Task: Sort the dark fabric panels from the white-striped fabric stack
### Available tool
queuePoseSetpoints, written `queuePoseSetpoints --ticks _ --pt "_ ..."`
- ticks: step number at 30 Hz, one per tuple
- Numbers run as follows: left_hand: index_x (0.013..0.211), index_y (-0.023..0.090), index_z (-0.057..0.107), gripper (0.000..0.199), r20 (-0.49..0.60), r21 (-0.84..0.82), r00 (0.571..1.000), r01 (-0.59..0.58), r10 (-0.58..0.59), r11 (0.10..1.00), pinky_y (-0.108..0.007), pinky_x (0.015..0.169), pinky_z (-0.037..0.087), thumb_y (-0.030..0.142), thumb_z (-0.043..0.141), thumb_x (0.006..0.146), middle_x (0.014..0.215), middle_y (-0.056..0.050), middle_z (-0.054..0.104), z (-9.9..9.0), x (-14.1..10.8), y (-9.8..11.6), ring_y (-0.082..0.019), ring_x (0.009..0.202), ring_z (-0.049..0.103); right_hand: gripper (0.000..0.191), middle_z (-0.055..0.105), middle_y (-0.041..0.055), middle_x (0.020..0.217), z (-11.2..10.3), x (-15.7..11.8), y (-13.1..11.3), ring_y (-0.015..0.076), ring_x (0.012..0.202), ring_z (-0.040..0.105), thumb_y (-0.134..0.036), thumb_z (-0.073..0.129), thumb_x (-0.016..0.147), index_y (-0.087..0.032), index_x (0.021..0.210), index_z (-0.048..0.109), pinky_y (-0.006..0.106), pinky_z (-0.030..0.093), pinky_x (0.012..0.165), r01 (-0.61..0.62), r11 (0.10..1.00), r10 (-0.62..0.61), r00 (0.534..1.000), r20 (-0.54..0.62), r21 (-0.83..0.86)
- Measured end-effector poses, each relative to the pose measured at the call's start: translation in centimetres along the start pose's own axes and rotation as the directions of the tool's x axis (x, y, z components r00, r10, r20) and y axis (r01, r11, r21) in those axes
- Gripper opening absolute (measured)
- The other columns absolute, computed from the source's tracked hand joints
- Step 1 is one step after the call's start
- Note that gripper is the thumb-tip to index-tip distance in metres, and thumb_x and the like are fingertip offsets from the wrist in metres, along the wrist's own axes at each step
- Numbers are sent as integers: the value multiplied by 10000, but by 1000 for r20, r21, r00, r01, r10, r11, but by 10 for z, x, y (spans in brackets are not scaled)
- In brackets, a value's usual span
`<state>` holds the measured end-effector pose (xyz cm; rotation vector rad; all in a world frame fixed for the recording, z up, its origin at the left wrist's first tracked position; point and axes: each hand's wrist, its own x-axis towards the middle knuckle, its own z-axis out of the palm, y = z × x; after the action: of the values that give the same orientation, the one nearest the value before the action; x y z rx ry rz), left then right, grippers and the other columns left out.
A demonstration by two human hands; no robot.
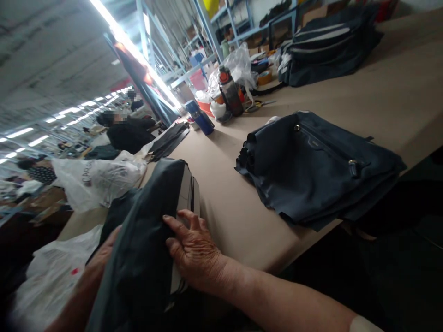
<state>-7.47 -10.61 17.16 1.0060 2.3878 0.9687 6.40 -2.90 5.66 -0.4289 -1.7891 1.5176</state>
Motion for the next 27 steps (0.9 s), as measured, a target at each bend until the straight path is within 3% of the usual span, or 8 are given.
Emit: queuePoseSetpoints --ticks 4,6,8,11,19,22,25,27 --pt "1349 318 339 619 -68 22 986 -149 150 989 -383 981 444 642 415 827 1441 -31 380 -13 6 17 -270 1247 440 466 289 20 1415 10 4 -11 258 1271 282 -398 442 907 -348 1368 396 461 294 1078 44 995 -41 999 36 -92" --pt "1339 317 394 688 106 330 945 -328 311 885 -457 1095 305 657 514 753 1500 -24 275 -16 11 22 -308 1337 313 461 296 30 1420 17 8 -21 278 1273 275 -421 413 918 -345 1373 386 504 293 1065 38 990 -30 998 55 -137" --pt "1273 280 500 682 269 557 913 -407 307 724 -491 1128 220 658 551 708 1520 -35 221 -21 17 19 -335 1365 247 477 300 52 1433 25 12 -30 293 1283 266 -412 383 931 -295 1392 356 541 272 1063 21 987 -9 997 74 -157" --pt "1251 267 520 634 298 635 923 -383 246 671 -478 1114 258 648 493 745 1523 -36 202 -34 22 3 -319 1349 293 510 335 81 1434 37 15 -37 285 1299 271 -335 446 902 -187 1380 347 535 212 1100 51 993 -38 992 121 -107" --pt "1260 280 467 640 145 559 985 -164 99 813 -482 1136 178 561 591 700 1518 -16 226 -69 22 -36 -290 1384 220 382 508 71 1243 32 30 -26 160 1184 451 -168 458 829 -174 1209 485 334 344 1046 113 930 -137 989 45 348" --pt "1252 300 471 634 123 515 991 -102 44 851 -472 1141 175 546 607 684 1523 6 211 -71 21 -45 -282 1388 214 315 542 44 1170 15 39 2 164 1092 498 -246 479 816 -215 1126 519 343 382 978 -116 830 202 974 -100 545" --pt "1245 346 465 624 104 487 994 -89 43 869 -468 1144 173 539 615 671 1520 46 212 -70 21 -53 -264 1392 206 331 551 39 1115 3 40 31 161 957 534 -289 530 763 -221 1085 496 347 406 903 -340 531 641 761 -105 776" --pt "1237 360 466 629 84 480 996 -68 32 875 -473 1142 180 543 619 655 1512 55 229 -71 20 -55 -264 1386 224 366 574 43 1034 1 36 40 154 902 547 -267 589 712 -200 1061 499 319 406 885 -407 365 731 683 13 837"
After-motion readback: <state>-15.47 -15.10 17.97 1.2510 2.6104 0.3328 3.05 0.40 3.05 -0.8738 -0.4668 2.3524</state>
